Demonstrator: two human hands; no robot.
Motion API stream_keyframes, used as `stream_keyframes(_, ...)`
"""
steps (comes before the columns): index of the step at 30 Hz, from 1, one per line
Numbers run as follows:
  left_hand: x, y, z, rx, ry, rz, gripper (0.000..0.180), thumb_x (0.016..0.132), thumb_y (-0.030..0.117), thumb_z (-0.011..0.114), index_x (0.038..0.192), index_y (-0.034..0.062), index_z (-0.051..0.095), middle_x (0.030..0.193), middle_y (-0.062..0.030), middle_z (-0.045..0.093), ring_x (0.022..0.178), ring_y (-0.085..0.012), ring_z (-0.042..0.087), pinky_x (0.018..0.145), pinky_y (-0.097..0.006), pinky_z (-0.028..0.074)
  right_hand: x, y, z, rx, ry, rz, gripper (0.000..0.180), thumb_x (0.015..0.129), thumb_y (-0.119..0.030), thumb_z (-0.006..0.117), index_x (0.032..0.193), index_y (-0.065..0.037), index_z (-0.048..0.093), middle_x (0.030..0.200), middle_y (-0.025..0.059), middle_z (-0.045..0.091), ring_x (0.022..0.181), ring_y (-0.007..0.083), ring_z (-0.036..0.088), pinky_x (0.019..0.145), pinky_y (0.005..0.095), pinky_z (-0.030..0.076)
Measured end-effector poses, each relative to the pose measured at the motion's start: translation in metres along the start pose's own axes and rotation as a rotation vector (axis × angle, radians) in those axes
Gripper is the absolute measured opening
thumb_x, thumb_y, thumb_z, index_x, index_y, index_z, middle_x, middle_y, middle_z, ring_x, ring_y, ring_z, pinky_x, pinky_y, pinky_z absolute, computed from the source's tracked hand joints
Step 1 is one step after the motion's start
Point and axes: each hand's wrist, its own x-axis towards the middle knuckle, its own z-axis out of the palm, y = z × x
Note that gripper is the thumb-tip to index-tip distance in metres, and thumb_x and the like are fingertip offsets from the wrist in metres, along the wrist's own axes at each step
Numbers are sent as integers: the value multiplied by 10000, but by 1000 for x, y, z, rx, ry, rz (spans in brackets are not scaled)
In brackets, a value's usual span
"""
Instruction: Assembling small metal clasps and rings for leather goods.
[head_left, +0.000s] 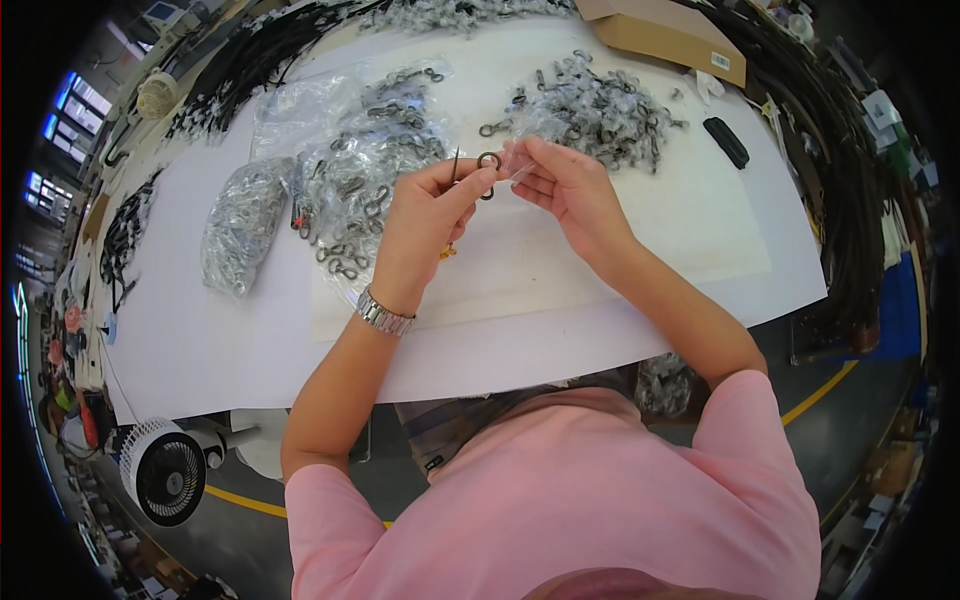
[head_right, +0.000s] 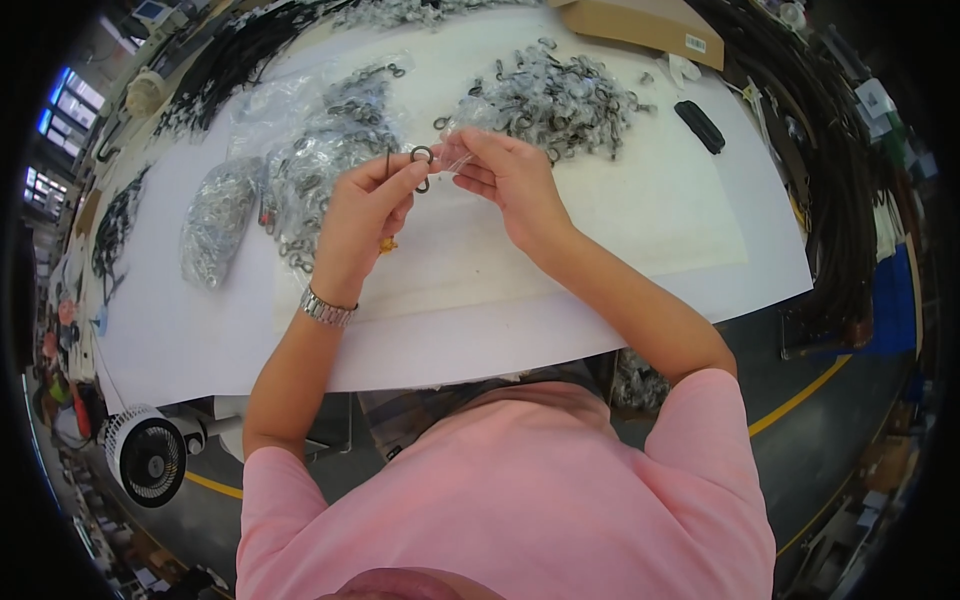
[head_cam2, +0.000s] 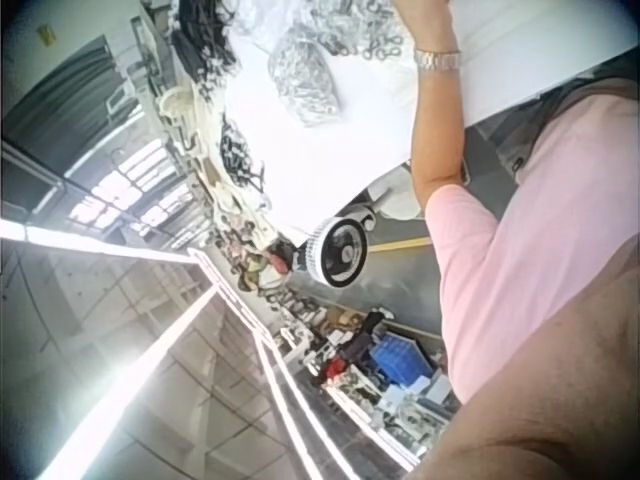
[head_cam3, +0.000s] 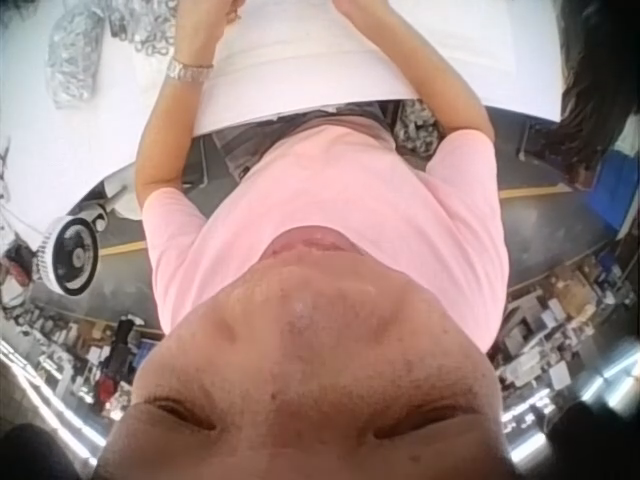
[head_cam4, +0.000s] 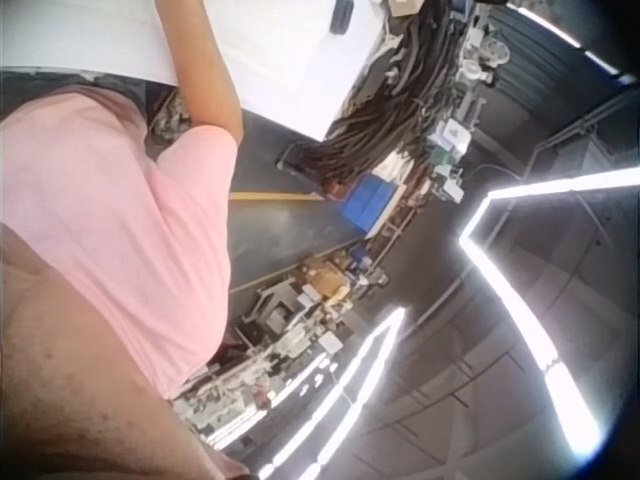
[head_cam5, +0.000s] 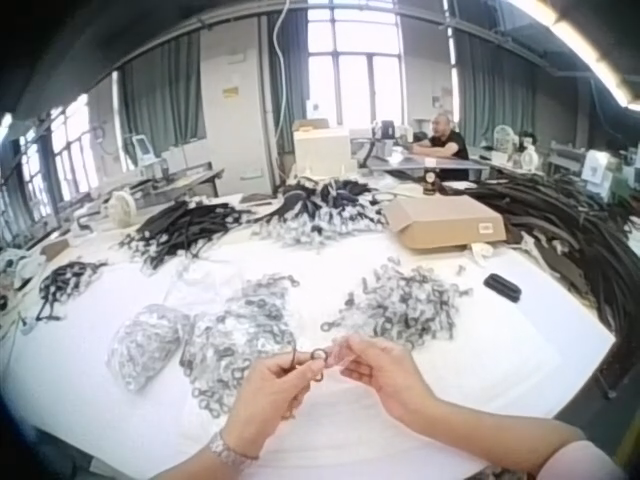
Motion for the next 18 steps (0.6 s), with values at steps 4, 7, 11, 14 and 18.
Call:
stream_keyframes(4, 0, 2, -5, -10, 26, -9, 216, 969, 224, 740, 1048, 25, 768, 643, 101, 482, 510, 10, 347, 448, -193, 244, -4, -3, 3, -74, -36, -49, 319, 1043, -274, 636, 1220, -14, 688, 1153, 75, 758, 1045, 134, 708, 941, 285, 532)
stream_keyframes(7, 2, 0, -5, -29, 32, 28, 201, 970, 201, 729, 1061, 24, 764, 660, 89, 530, 510, 7, 368, 450, -185, 264, -3, -2, 3, -106, -41, -66, 320, 1039, -267, 641, 1222, -8, 686, 1145, 80, 764, 1061, 137, 713, 944, 287, 533)
stream_keyframes(11, 0, 4, -1, -3, 81, 57, 185, 979, 154, 701, 1087, 9, 742, 730, 34, 617, 543, 7, 421, 452, -171, 270, -1, -4, 1, -116, -33, -70, 334, 1046, -282, 628, 1223, -4, 683, 1159, 100, 761, 1064, 143, 712, 955, 293, 533)
stream_keyframes(14, -1, 5, 0, 53, 55, 106, 182, 974, 131, 694, 1088, -3, 737, 811, -24, 713, 532, 4, 433, 445, -172, 289, -2, -7, 1, -98, 1, -66, 353, 1057, -301, 605, 1226, -1, 679, 1171, 122, 757, 1061, 149, 712, 967, 297, 533)
stream_keyframes(18, -4, 6, 4, 160, 2, 101, 182, 976, 103, 678, 1109, -10, 728, 885, -71, 765, 505, 5, 414, 440, -175, 295, 0, -6, -3, -81, -33, -89, 376, 1065, -313, 586, 1239, 9, 671, 1181, 140, 753, 1056, 159, 716, 967, 297, 537)
